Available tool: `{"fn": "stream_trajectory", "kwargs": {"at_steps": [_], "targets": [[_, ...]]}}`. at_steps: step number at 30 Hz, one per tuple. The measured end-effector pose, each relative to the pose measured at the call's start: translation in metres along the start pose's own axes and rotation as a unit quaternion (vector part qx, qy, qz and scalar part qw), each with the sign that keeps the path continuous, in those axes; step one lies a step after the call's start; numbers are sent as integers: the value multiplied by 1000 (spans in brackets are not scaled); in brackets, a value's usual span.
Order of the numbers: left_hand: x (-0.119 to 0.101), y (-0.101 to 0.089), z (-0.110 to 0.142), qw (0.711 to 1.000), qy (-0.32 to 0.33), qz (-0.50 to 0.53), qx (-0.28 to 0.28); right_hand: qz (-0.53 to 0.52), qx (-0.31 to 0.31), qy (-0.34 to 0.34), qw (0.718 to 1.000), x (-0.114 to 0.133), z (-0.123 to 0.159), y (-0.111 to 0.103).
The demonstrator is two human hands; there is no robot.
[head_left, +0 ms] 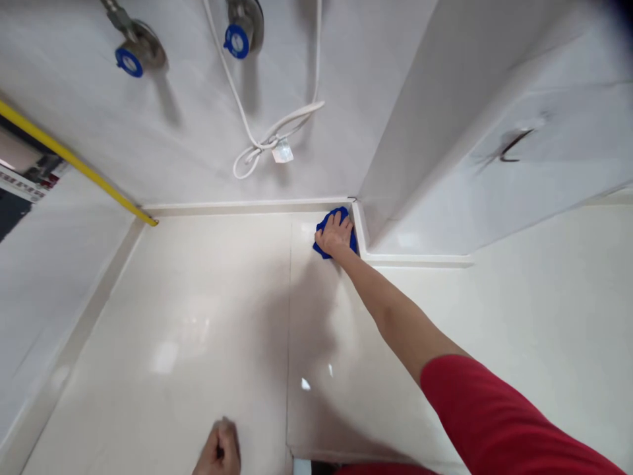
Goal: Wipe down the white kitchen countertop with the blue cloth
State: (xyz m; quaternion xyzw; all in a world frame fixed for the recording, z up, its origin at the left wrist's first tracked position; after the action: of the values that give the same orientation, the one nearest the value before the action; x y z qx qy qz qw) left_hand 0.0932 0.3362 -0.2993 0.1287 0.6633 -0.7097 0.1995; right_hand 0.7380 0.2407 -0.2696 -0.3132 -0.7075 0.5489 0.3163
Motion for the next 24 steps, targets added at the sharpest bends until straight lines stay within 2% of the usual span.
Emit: {"fn": "stream_trajectory", "kwargs": {"at_steps": [4,8,11,15,19,22,24], "targets": [[-16,-5,3,1000,21,-12,15,-14,5,-20,1000,6,7,-2],[-38,-11,10,999,28,-9,20,-40,17,-93,995,43,47,-8],[-48,-16,14,999,29,8,15,-71,29,-165,983,86,98,-15],[-52,-15,15,998,45,25,30,-120,36,-268,955,143,185,-32],[-50,-13,27,991,80,71,75,-154,41,-356,921,177,267,-49],[-33,-18,55,976,106,124,141,-177,41,-402,897,188,318,-58],[-5,-31,80,966,105,147,183,-189,40,-411,891,193,346,-62]]}}
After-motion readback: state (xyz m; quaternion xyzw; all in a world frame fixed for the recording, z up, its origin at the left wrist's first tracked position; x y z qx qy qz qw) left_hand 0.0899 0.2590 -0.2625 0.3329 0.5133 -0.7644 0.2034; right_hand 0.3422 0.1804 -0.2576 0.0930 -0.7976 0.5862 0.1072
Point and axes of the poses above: each hand's wrist, its own z-axis away from the middle knuckle, its own y-axis out of the palm, x = y × z, the point moved 10 cm from there along -z, towards the middle knuckle, and after that the axes turned 13 degrees about -y, right-handed, at the moved point
